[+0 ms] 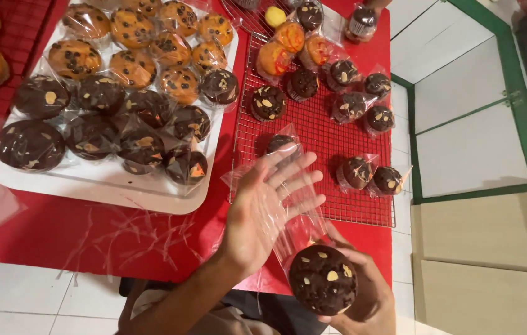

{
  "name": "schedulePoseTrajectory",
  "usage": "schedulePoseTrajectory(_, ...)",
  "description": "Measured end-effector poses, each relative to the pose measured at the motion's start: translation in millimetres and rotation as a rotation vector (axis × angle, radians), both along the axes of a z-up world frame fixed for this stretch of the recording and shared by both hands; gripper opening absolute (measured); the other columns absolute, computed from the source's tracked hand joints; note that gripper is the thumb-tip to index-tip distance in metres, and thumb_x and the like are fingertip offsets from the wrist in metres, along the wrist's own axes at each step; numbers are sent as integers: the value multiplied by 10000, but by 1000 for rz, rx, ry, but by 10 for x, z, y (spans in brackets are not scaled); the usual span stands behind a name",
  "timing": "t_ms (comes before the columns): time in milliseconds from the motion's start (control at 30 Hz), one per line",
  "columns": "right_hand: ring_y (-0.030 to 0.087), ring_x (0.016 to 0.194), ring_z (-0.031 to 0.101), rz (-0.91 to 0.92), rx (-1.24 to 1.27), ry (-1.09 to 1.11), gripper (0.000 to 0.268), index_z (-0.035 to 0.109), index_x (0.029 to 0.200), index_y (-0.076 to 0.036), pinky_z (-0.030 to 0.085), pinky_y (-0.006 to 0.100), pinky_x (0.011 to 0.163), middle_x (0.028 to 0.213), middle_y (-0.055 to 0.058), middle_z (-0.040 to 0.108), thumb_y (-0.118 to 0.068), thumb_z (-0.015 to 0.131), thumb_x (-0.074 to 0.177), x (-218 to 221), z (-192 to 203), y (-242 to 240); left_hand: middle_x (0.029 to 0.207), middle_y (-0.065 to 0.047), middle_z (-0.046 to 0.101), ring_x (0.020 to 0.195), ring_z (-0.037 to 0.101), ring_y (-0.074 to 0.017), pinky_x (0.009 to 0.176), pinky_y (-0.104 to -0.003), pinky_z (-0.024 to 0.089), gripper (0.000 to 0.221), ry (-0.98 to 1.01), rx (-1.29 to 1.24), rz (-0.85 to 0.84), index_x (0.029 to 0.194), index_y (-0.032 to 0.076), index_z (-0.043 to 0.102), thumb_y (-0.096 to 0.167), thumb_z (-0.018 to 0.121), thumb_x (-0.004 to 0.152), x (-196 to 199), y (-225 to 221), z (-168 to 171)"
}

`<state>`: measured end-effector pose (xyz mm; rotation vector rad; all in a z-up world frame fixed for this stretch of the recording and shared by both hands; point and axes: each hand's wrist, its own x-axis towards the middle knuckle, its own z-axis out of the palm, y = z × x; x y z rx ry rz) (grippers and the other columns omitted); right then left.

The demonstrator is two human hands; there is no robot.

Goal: The person is individually packaging chocolate muffins into clear plastic bags on a red work surface.

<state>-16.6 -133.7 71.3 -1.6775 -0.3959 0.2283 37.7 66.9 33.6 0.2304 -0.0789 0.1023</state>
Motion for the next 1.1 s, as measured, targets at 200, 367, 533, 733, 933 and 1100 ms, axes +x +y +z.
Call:
schedulePoseTrajectory(200, 257, 1115, 733, -182, 7, 51, 842, 619, 1251, -10, 600, 391, 975, 1200, 167, 754, -207, 996, 525, -14, -254, -105, 1447, -249, 543, 1238, 606, -374, 1023, -575, 533, 818, 41, 99, -55, 1538, -13, 349, 471, 578, 918, -63, -31, 174)
schedulePoseTrajectory(367, 193, 997, 676, -365, -77, -20, 1019, 548, 1270, -63, 546, 287, 897, 1109, 108, 659, -216, 1009, 375, -72, -304, -100, 1455, -271, 571, 1275, 642, -398, 1059, -558, 549, 704, -26, 210, -56, 1499, 9, 401, 448, 570, 975, -132, -70, 240)
schedulePoseTrajectory(533, 231, 1039, 721, -483, -131, -133, 1130, 490, 1399, -6, 560, 302, 939, 1160, 172, 713, -186, 959, 386, -117, -228, 28, 1448, -234, 552, 1279, 617, -354, 1097, -546, 520, 670, -21, 345, -52, 1480, 58, 324, 314, 648, 952, -406, -117, 362)
schedulePoseTrajectory(733, 255, 1066, 717, -562, -89, -177, 1022, 553, 1313, -20, 580, 314, 936, 1217, 189, 687, -107, 948, 375, -179, -352, -69, 1441, -224, 573, 1291, 616, -326, 1104, -454, 509, 617, 33, 460, -20, 1451, 77, 355, 258, 651, 941, -616, -150, 505)
schedulePoseTrajectory(933, 240, 1137, 689, -598, -188, -350, 1015, 530, 1288, -57, 539, 308, 1034, 1278, 177, 658, -323, 928, 393, -167, -350, -123, 1496, -359, 474, 1294, 617, -382, 1080, -434, 542, 565, -44, 547, 164, 1377, 115, 247, 120, 628, 960, -666, -233, 436)
schedulePoseTrajectory(1100, 250, 1261, 626, -657, -255, -371, 990, 510, 1304, -86, 502, 357, 1143, 1325, 169, 619, -391, 883, 439, -196, -316, -136, 1498, -326, 520, 1315, 653, -387, 1091, -420, 560, 93, -96, 865, 210, 1057, 74, 529, 45, 553, 972, -718, -144, 411)
